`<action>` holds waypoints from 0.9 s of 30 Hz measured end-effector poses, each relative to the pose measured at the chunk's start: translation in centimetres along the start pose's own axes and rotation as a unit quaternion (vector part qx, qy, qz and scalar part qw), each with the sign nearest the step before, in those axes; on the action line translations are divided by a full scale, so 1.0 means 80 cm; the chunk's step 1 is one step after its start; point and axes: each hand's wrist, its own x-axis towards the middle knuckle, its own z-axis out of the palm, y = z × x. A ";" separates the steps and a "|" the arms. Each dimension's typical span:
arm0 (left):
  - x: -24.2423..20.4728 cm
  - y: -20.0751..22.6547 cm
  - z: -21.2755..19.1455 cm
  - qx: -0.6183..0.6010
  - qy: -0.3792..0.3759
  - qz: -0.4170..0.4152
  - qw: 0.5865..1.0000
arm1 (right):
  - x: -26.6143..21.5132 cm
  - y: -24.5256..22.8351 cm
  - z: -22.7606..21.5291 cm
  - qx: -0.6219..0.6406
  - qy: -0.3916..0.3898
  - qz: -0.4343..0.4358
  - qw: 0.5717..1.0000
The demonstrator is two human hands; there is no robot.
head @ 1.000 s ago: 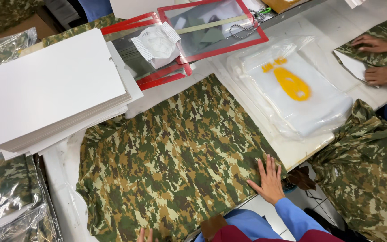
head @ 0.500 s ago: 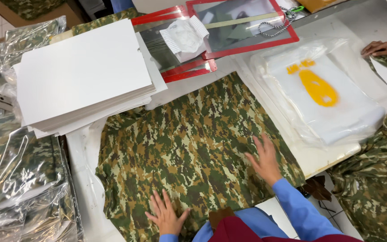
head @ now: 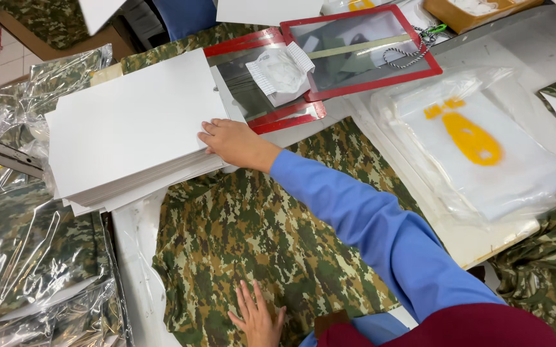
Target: The person folds camouflage-patterned garments over a white cardboard insert and places them into clear plastic bags.
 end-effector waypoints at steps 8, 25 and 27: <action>-0.012 -0.017 0.027 0.024 -0.016 -0.037 0.999 | -0.044 0.010 0.010 0.042 0.023 -0.024 0.999; 0.018 -0.016 -0.006 -0.051 0.002 0.035 0.998 | -0.025 0.042 -0.006 0.021 -0.046 -0.021 0.998; 0.017 -0.018 0.004 -0.030 0.047 0.016 0.998 | -0.024 0.050 -0.010 -0.023 -0.043 -0.090 0.995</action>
